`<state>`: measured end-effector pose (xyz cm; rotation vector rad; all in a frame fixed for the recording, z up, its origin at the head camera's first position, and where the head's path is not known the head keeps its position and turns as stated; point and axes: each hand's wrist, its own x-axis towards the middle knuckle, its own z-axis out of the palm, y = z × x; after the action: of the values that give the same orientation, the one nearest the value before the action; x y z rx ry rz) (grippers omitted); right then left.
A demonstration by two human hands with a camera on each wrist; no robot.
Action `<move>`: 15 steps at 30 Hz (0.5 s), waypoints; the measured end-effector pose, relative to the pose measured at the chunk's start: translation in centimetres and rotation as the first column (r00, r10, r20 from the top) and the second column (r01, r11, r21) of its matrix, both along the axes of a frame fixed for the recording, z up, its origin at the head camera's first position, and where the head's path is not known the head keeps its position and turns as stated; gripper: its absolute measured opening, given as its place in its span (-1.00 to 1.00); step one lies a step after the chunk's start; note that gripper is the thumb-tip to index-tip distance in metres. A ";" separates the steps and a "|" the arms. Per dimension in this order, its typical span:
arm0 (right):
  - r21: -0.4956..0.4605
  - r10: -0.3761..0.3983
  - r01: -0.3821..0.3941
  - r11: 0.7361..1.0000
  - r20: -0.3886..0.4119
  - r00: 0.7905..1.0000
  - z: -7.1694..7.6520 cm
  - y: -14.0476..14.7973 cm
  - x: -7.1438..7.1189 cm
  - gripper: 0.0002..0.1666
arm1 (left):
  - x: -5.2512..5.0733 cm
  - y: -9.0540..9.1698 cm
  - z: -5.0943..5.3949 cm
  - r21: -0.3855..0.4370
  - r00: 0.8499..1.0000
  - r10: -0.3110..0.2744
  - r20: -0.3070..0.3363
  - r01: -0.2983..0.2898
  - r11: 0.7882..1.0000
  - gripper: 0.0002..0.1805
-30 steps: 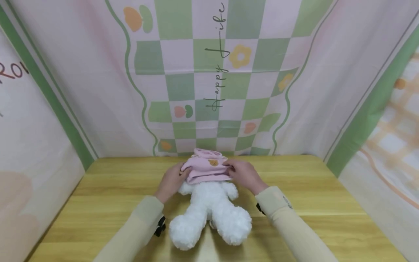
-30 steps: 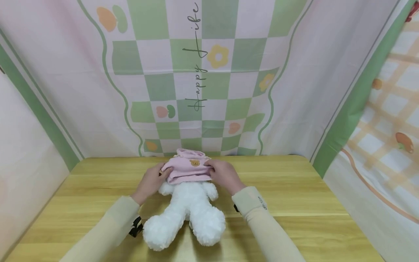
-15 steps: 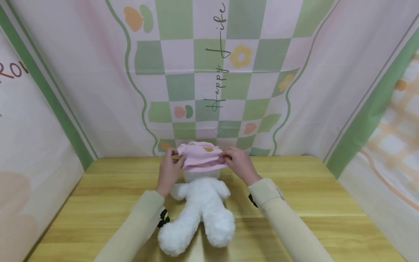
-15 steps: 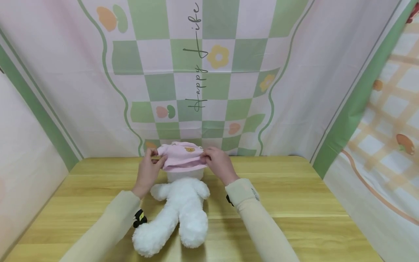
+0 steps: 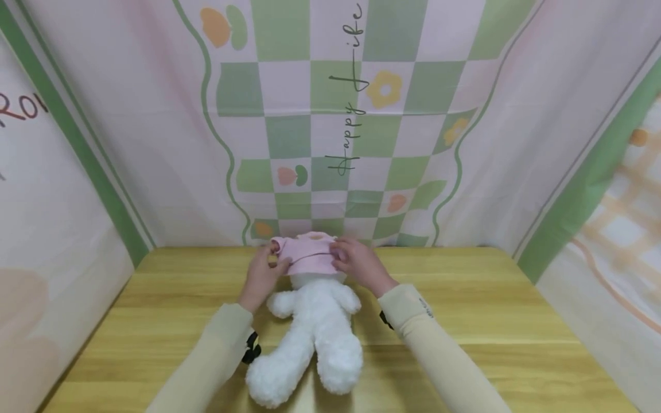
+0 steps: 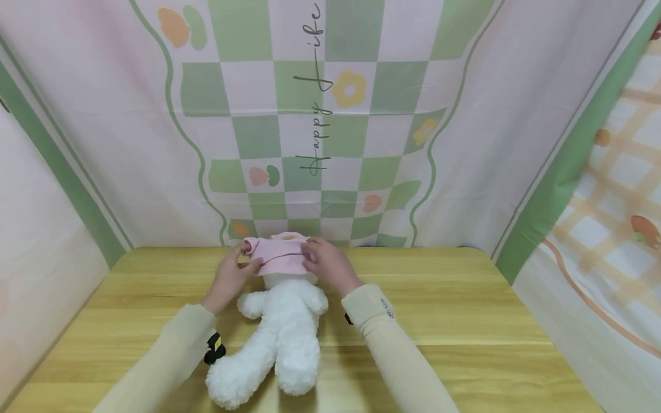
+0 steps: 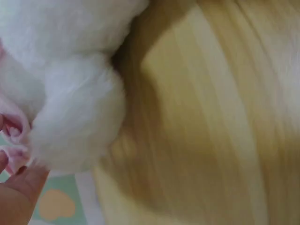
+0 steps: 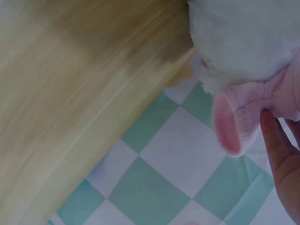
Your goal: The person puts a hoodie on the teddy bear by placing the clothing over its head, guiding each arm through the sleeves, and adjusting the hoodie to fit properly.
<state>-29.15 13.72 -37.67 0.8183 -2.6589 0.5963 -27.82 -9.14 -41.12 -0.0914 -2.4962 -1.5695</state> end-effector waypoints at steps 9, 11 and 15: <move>0.025 0.018 -0.018 1.000 -0.009 1.000 -1.1 2.2 0.3 -0.75 | 0.3 2.6 -1.3 0.001 0.990 -0.138 0.029 0.138 0.990 -0.65; 0.013 0.010 -0.010 1.000 0.017 1.000 -1.3 2.9 0.4 -0.75 | 0.4 3.2 -1.1 -0.003 0.990 -0.139 0.027 0.139 0.990 -0.67; -0.029 -0.008 0.011 1.000 0.097 0.995 -1.2 4.3 0.7 -0.74 | 0.5 4.1 -1.0 -0.038 0.989 -0.146 0.005 0.146 0.989 -0.72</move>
<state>-28.47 18.05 -38.90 0.7868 -2.7319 0.6881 -27.28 -5.05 -42.09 -0.2844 -2.5744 -1.5749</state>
